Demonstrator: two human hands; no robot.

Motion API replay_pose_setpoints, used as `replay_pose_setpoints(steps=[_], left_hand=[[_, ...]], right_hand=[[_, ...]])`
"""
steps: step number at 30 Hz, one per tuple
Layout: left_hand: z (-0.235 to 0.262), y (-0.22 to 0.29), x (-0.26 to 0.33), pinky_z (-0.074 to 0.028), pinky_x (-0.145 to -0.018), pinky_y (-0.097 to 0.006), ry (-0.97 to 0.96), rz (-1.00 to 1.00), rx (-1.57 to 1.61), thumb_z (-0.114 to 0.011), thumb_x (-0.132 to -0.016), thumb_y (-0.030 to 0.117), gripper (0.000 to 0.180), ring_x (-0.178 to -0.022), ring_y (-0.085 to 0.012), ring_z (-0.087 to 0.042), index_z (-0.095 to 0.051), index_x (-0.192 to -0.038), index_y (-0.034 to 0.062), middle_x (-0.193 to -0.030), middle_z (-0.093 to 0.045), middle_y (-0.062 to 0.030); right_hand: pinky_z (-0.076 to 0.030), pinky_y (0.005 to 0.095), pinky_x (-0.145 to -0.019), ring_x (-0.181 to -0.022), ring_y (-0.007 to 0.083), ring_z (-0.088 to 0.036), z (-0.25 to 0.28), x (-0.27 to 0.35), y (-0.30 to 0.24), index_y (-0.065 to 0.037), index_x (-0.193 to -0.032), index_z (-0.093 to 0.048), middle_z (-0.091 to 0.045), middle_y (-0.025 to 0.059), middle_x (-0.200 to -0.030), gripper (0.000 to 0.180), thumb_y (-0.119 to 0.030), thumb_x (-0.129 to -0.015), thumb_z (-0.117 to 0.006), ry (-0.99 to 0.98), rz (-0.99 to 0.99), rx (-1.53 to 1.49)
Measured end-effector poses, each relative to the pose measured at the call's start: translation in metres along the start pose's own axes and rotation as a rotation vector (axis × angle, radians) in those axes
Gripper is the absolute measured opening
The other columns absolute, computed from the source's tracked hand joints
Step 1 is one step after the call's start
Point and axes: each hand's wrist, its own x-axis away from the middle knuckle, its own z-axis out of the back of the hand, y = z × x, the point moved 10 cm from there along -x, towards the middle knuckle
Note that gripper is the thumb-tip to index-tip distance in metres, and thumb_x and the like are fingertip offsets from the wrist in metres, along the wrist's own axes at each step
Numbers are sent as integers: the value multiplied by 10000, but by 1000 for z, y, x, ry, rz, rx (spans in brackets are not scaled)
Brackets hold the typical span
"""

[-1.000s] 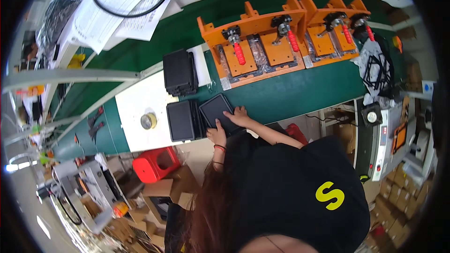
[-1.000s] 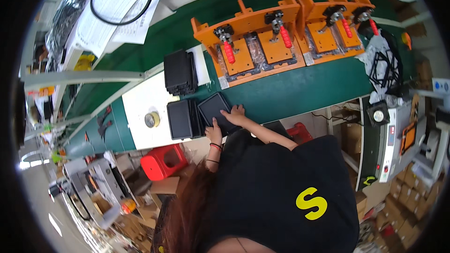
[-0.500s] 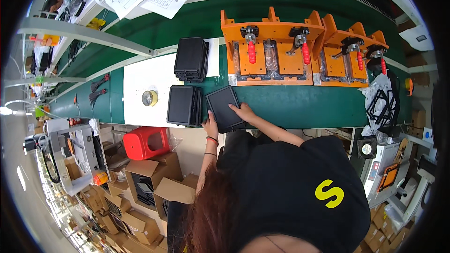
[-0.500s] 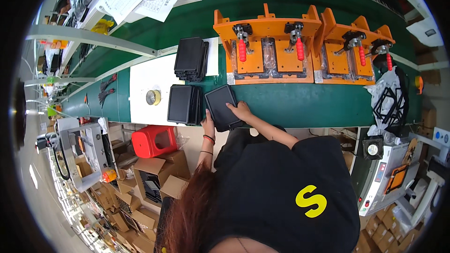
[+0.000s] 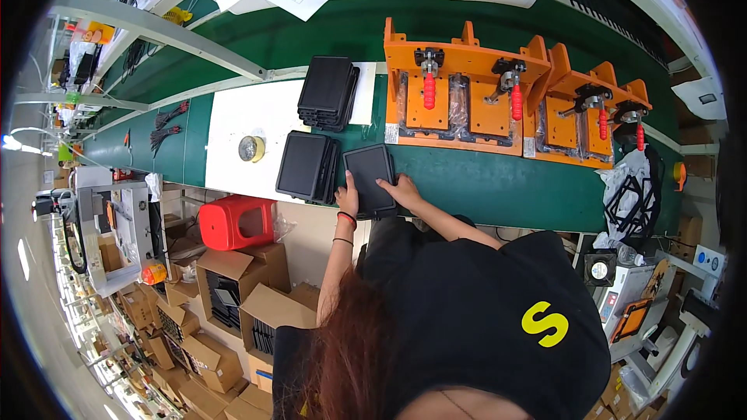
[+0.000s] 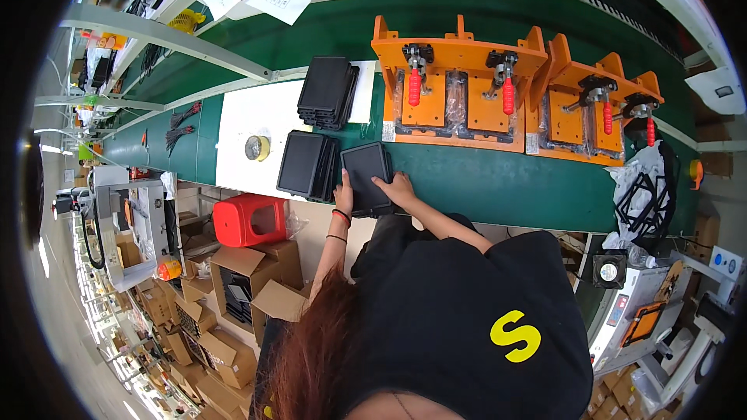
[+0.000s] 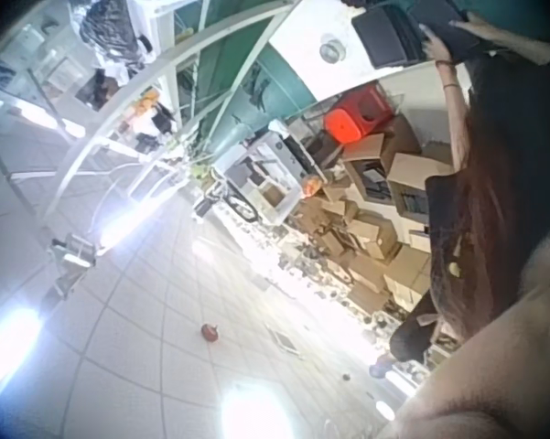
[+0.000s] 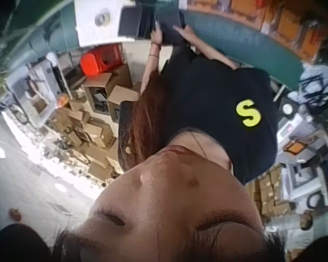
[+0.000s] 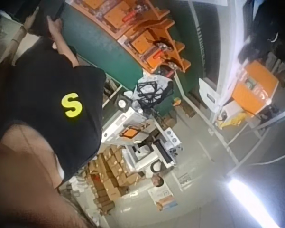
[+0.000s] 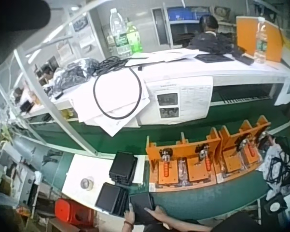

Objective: The person assembles electronic devices by picking up black rectangular units and frames from a workbench and cardboard boxes. They place the units into a pressing machine, operate the machine to secure the frames, and then stack the finished units. The person handles the items one at a time, moving between the workbench and the machine repeatedly.

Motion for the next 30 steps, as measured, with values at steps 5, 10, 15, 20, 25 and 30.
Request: replay_pose_setpoints(steps=[5, 10, 15, 20, 25, 30], left_hand=[[-30, 57, 44, -330, -1045, -363, -404, -60, 462, -331, -854, 696, 874, -1257, -280, -406, -298, -1399, 14, -1384, -373, -188], [-57, 84, 81, -347, -1044, -366, -794, -106, 905, -256, -942, 574, 682, -1250, -223, -421, -297, -1403, 72, -1382, -410, -90], [-80, 87, 105, -360, -1036, -406, -874, -136, 1000, -338, -957, 498, 607, -1239, -243, -431, -355, -1351, 37, -1330, -461, -116], [-68, 91, 134, -415, -985, -366, -842, -219, 1201, -416, -960, 415, 535, -1164, -224, -499, -358, -1335, 37, -1262, -503, -114], [17, 140, 219, -465, -929, -334, -815, -583, 1163, -468, -950, 337, 494, -1104, -227, -541, -388, -1324, 25, -1236, -512, -125], [22, 109, 246, -420, -999, -400, -1407, -114, 1686, -472, -941, 307, 498, -1119, -331, -521, -378, -1322, 0, -1226, -512, -176]], right_hand=[[-470, 388, -850, -971, 372, -604, 25, 4, -4, 138, -1185, -426, -589, 298, -1049, 893, -564, -700, -689, 144, 101, 14], [-493, 433, -771, -886, 435, -610, 62, 36, -41, 116, -1187, -331, -569, 329, -1039, 860, -505, -718, -698, 125, 209, 38], [-508, 477, -666, -776, 461, -609, 108, 100, -119, 72, -1081, -359, -568, 314, -955, 710, -430, -717, -705, 188, 410, 362], [-512, 456, -722, -842, 445, -602, 119, 163, -184, 100, -1201, -316, -562, 284, -993, 777, -427, -755, -673, 74, 484, 476], [-498, 424, -738, -864, 395, -600, 107, 220, -254, 37, -1099, -515, -591, 200, -946, 435, -310, -847, -588, -61, 888, 467], [-409, 337, -921, -1059, 256, -540, 69, 186, -307, -4, -1049, -588, -589, 145, -1023, 265, -212, -925, -478, -204, 961, -137]])
